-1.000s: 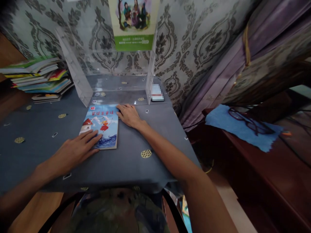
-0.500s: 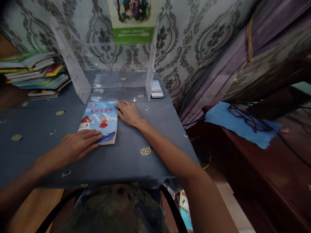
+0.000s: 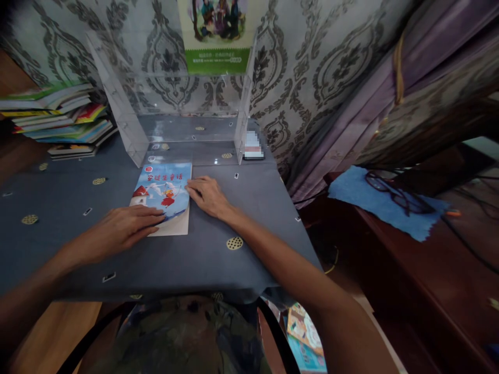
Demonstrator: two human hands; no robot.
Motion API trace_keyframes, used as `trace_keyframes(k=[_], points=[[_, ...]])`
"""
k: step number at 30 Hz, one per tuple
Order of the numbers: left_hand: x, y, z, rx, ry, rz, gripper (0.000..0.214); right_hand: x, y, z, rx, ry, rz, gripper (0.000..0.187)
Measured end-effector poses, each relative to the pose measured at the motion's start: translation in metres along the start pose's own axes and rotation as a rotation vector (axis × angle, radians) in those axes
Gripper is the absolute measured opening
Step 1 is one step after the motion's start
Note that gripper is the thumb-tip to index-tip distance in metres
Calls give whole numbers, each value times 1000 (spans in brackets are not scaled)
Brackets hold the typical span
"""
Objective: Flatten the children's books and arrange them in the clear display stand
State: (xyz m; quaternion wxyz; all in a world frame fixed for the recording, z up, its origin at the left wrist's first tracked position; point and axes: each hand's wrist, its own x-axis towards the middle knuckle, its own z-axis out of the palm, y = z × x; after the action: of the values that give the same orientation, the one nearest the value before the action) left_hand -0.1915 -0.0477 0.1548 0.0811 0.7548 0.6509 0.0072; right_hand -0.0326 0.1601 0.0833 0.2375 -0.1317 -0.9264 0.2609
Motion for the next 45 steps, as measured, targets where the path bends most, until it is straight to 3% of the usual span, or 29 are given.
trace_keyframes(k=[16,22,26,31,35,40,45], points=[[-5,2,1,-2,-6,23,37,-47,-60,-22,343,82,-13,38],[-5,18,4,112,30,-30,33,-76,-71,-17,79,-53,-143,30],[-5,28,14,167,46,-60,33,-85,-73,-14,-57,-42,-218,27],[-20,35,41,259,79,-45,56,-88,-77,-12,-154,-18,-289,25],[-44,26,53,288,90,-5,70,-90,-80,-10,-189,-2,-285,25],[-74,9,53,357,114,-57,74,-93,-79,-8,-197,15,-286,23],[-74,8,45,288,199,-129,50,-90,-84,-8,-220,-2,-261,20]])
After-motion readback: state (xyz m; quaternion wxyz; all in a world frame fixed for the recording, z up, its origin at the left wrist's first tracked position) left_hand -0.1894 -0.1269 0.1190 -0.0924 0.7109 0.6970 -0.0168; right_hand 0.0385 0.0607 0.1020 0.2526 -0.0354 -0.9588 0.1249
